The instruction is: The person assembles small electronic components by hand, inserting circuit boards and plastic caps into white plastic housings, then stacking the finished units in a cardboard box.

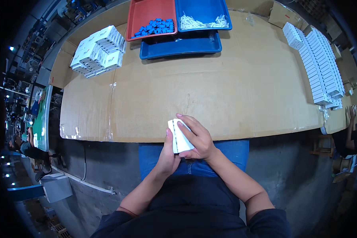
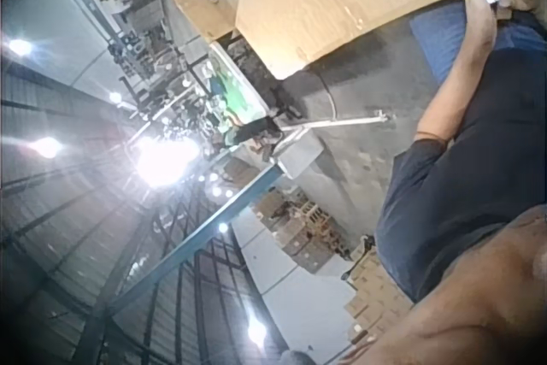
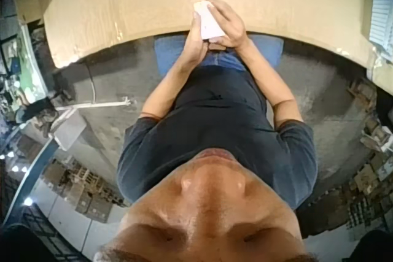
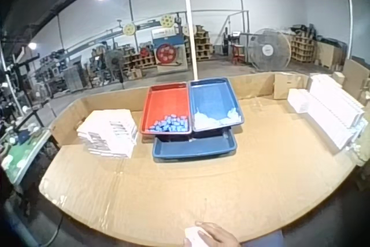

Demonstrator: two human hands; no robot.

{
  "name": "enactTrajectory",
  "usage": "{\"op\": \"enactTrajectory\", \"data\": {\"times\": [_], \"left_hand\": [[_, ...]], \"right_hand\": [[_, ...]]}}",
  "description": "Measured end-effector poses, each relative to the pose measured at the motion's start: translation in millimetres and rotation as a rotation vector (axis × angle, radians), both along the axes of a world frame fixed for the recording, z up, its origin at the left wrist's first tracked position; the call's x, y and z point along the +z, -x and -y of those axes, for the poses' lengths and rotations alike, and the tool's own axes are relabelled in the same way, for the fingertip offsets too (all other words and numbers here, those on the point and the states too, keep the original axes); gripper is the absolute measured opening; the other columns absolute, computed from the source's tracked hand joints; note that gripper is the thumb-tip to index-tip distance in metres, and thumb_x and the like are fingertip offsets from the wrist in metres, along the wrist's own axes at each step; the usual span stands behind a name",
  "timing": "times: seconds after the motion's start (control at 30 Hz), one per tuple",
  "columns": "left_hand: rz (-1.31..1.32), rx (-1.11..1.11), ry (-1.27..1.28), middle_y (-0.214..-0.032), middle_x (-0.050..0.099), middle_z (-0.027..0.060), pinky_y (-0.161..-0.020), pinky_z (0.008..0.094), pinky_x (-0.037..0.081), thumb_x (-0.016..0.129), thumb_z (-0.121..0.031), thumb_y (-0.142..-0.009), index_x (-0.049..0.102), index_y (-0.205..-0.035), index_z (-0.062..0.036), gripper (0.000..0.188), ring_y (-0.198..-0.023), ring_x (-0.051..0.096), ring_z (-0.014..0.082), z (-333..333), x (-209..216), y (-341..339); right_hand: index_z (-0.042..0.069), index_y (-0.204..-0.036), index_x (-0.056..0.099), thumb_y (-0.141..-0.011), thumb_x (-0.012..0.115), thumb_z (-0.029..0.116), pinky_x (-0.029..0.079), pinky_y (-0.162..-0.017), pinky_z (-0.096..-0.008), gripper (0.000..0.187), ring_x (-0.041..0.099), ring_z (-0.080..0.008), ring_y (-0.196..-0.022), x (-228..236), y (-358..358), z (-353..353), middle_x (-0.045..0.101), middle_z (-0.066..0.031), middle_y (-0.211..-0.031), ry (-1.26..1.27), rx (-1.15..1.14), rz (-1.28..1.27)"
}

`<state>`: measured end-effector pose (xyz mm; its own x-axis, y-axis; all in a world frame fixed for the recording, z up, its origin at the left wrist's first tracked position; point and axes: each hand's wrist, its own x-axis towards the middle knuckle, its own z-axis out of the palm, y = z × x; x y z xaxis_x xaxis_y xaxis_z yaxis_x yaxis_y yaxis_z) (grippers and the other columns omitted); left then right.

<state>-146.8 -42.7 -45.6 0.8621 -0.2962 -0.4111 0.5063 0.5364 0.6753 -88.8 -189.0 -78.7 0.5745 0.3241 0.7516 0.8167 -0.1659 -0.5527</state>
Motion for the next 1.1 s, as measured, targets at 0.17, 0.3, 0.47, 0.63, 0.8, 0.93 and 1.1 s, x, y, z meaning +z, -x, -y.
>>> {"op": "enactTrajectory", "data": {"times": [0.17,0.3,0.47,0.63,0.8,0.93,1.1], "left_hand": [[0.554,0.073,-0.257,-0.163,0.025,0.0181,-0.124,0.0389,0.022,0.048,-0.053,-0.107,0.003,-0.164,0.0025,0.092,-0.151,0.028,0.0296,6.5,-10.6,-3.7],[0.525,0.06,-0.505,-0.162,0.028,0.0192,-0.121,0.0397,0.03,0.063,-0.016,-0.102,0.0,-0.165,0.0002,0.091,-0.146,0.037,0.0274,3.7,-15.1,-10.1],[0.338,0.28,-0.39,-0.154,0.04,0.0159,-0.114,0.0355,0.038,0.044,-0.015,-0.111,0.004,-0.167,-0.0059,0.069,-0.136,0.047,0.0232,-8.3,-14.6,-13.9],[0.407,0.266,-0.454,-0.155,0.038,0.0166,-0.115,0.0368,0.036,0.042,-0.025,-0.113,0.0,-0.167,-0.0065,0.071,-0.137,0.045,0.024,-7.3,-17.4,-11.9],[0.558,0.277,-0.466,-0.156,0.035,0.0194,-0.116,0.0386,0.036,0.057,-0.037,-0.106,-0.004,-0.166,-0.0045,0.091,-0.139,0.043,0.0269,-1.8,-9.1,-12.0],[0.596,0.285,-0.523,-0.156,0.035,0.023,-0.116,0.0401,0.037,0.065,-0.042,-0.101,-0.004,-0.165,-0.0004,0.102,-0.139,0.045,0.0301,2.0,-6.8,-7.5],[0.596,0.296,-0.566,-0.152,0.038,0.0255,-0.114,0.0407,0.039,0.067,-0.039,-0.1,-0.002,-0.164,0.0022,0.103,-0.138,0.046,0.0311,3.3,-12.7,-6.3]], "right_hand": [[-0.013,-0.145,0.05,-0.106,0.034,0.064,0.044,-0.112,-0.0419,0.087,0.055,-0.041,-0.135,10.0,13.7,-10.8,0.053,-0.0317,-0.146,-0.274,-0.048,-0.454],[-0.008,-0.149,0.048,-0.11,0.032,0.058,0.035,-0.119,-0.0415,0.078,0.044,-0.0372,-0.146,15.0,10.3,-12.4,0.046,-0.0273,-0.155,-0.353,0.127,-0.671],[-0.004,-0.149,0.048,-0.107,0.048,0.033,0.038,-0.117,-0.0435,0.057,0.047,-0.0379,-0.144,12.8,11.2,3.1,0.046,-0.0255,-0.156,0.03,0.081,-0.604],[-0.003,-0.147,0.052,-0.096,0.062,0.015,0.05,-0.108,-0.0416,0.055,0.055,-0.0389,-0.136,13.1,13.1,2.2,0.05,-0.0233,-0.153,0.188,0.09,-0.377],[-0.008,-0.143,0.053,-0.098,0.061,0.018,0.053,-0.105,-0.0439,0.052,0.06,-0.0429,-0.13,5.8,8.6,2.0,0.055,-0.0285,-0.145,0.143,0.043,-0.165],[-0.014,-0.139,0.052,-0.105,0.053,0.025,0.054,-0.103,-0.048,0.052,0.062,-0.0486,-0.125,-4.6,9.3,-0.3,0.057,-0.0362,-0.138,0.043,0.058,-0.065],[-0.016,-0.139,0.051,-0.108,0.049,0.032,0.053,-0.103,-0.0481,0.057,0.062,-0.0495,-0.125,-13.7,9.4,-2.7,0.057,-0.0378,-0.137,0.027,0.054,-0.06]]}}
